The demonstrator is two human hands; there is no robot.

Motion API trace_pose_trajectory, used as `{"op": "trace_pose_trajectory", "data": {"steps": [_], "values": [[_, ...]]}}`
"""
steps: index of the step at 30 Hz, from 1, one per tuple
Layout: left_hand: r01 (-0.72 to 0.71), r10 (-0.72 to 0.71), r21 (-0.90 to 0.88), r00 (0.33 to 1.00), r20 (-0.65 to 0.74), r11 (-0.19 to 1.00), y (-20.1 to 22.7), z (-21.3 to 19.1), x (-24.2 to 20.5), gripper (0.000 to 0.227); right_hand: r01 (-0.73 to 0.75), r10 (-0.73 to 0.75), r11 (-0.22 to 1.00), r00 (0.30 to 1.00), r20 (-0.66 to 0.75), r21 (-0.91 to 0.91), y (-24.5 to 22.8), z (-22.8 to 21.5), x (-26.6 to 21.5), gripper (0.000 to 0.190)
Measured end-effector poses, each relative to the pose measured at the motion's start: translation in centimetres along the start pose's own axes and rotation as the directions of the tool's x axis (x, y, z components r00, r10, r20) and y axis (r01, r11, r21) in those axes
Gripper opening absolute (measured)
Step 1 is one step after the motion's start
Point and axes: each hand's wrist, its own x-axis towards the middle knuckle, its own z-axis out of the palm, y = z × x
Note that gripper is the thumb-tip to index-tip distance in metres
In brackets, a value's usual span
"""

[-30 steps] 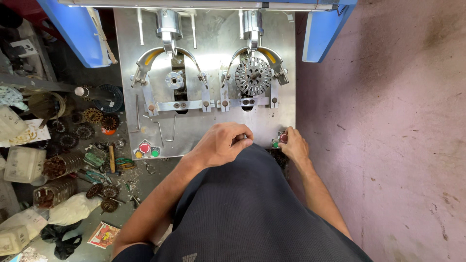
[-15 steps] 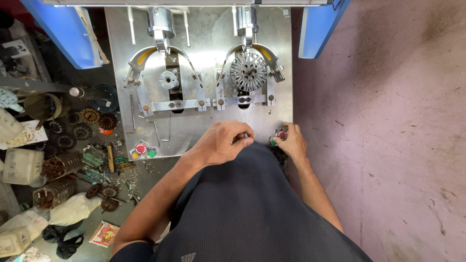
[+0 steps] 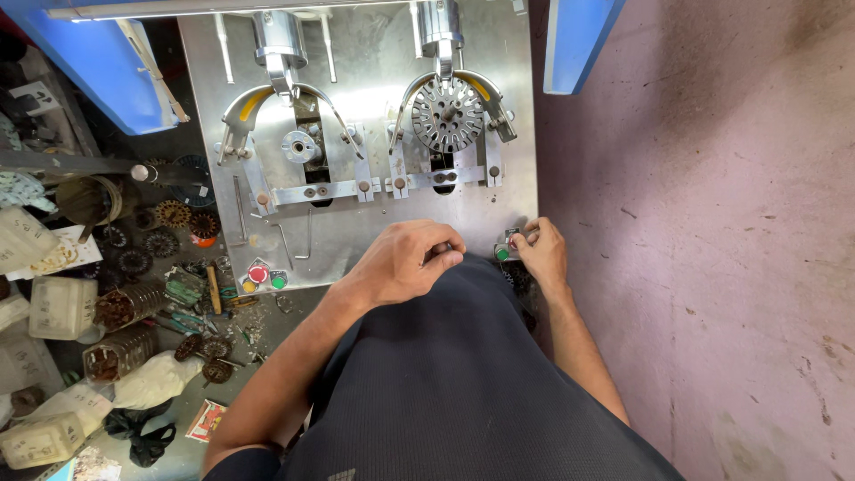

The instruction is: The person uses an Allen key to tighten screws on a metal fixture and then places a circular metal component into the machine, securing it in place. The person continues to adjust and tighten the component using the Allen key.

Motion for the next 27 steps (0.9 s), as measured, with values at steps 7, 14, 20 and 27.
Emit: {"op": "trace_pose_trajectory", "data": {"steps": [7,14,20,27], "values": [[0.005,-0.005,-0.006,1.000,0.009,1.000,0.0,0.3,0.2,0.012,0.015,-0.015,1.000,0.999,0.036,0.022,-0.2,0.2,0.3,0.019],[-0.020,0.020,0.020,1.000,0.007,1.000,-0.1,0.4,0.4,0.012,0.004,-0.007,0.998,0.999,0.048,0.063,-0.3,0.3,0.4,0.015],[-0.030,0.029,0.017,0.999,0.012,0.999,0.4,0.2,0.8,0.011,-0.039,0.035,0.998,0.996,0.079,0.053,-0.6,0.2,0.7,0.014],[-0.104,0.108,-0.076,0.993,0.047,0.992,2.5,-0.3,0.7,0.007,-0.023,0.017,0.996,0.998,0.059,0.089,-0.2,0.4,1.0,0.017]]}}
